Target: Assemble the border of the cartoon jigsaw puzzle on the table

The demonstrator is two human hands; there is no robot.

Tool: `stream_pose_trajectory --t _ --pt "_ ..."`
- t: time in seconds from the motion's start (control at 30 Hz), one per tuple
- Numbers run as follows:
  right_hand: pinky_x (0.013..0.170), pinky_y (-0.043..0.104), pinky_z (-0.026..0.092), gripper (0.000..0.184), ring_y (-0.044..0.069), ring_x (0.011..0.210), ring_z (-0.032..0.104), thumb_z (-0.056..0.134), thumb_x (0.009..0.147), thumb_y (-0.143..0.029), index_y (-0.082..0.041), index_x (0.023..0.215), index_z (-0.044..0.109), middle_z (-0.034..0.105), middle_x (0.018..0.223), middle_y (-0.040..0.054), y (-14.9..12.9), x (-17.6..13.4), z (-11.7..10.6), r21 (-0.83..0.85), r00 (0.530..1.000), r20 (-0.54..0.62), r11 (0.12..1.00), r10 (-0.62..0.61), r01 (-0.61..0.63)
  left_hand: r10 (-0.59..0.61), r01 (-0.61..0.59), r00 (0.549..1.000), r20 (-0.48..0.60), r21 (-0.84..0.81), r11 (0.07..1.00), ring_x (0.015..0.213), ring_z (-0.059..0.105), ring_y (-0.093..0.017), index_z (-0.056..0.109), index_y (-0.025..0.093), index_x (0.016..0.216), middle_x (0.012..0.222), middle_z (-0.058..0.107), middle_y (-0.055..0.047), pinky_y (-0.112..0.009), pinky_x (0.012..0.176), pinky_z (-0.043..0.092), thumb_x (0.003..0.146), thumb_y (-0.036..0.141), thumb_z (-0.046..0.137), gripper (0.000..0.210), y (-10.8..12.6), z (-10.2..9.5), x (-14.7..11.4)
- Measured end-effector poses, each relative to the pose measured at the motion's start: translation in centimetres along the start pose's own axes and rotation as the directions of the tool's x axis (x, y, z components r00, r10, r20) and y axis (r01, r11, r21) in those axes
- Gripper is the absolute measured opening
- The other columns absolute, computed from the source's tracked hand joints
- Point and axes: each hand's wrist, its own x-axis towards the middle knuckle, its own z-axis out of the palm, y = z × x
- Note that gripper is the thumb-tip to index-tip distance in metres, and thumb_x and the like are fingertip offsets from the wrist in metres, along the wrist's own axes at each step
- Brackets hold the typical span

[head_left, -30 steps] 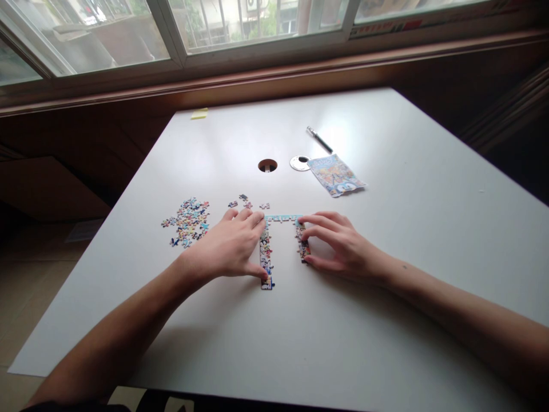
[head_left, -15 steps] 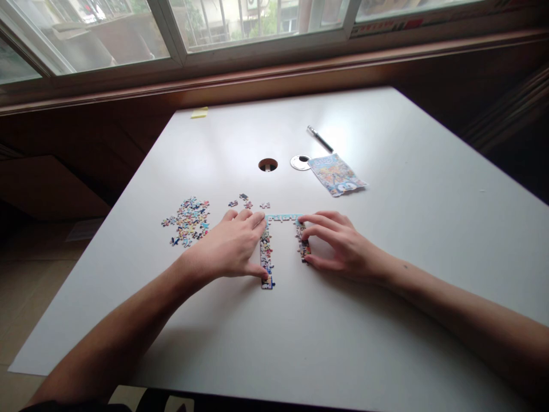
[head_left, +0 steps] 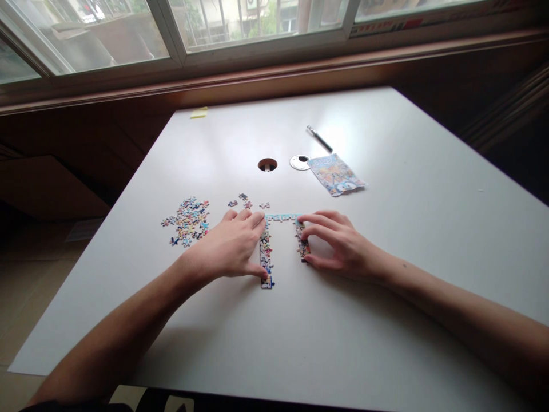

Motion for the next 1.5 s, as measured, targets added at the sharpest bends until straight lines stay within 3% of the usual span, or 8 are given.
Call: stream_pose_trajectory --t 0.43,1.3,1.4,1.5 --pt "0.103 0.053 0.041 0.024 0.032 0.125 0.049 0.066 0.087 -0.038 -0.027 0.107 0.061 0.059 0.14 0.0063 0.2 -0.2 0.0 -0.008 1.0 0.013 1.0 -0.006 0.006 -0.01 0.01 0.999 0.044 0.005 1.0 0.13 0.045 -0.036 0.05 0.014 0.133 0.144 0.048 -0.018 -0.043 0.109 0.029 0.075 0.079 0.06 0.088 -0.1 0.0 0.0" --pt "0.103 0.054 0.042 0.023 0.032 0.124 0.049 0.066 0.087 -0.037 -0.026 0.107 0.061 0.058 0.139 0.0078 0.1 -0.2 -0.3 0.014 1.0 0.015 1.0 -0.014 0.014 -0.005 0.004 0.999 0.035 0.012 1.0 0.127 0.048 -0.035 0.052 0.015 0.132 0.143 0.051 -0.017 -0.044 0.107 0.032 0.079 0.072 0.061 0.078 0.2 -0.6 -0.2" --pt "0.104 0.053 0.041 0.02 0.031 0.124 0.05 0.065 0.088 -0.034 -0.026 0.106 0.06 0.059 0.138 0.0085 0.1 -0.1 -0.3 0.051 1.0 -0.008 0.999 -0.01 0.011 -0.007 0.007 1.0 0.017 -0.006 1.0 0.127 0.048 -0.033 0.052 0.018 0.132 0.144 0.051 -0.015 -0.044 0.105 0.035 0.085 0.067 0.058 0.068 -0.6 -1.5 -0.7" --pt "0.105 0.052 0.042 0.017 0.029 0.123 0.052 0.062 0.09 -0.03 -0.026 0.106 0.059 0.061 0.134 0.0094 0.1 0.0 -0.4 0.106 0.999 -0.044 0.994 0.005 0.0 -0.048 0.046 0.998 -0.052 -0.037 0.998 0.116 0.056 -0.028 0.058 0.022 0.123 0.133 0.06 -0.01 -0.041 0.099 0.038 0.094 0.052 0.052 0.042 -2.8 -2.5 -1.4"
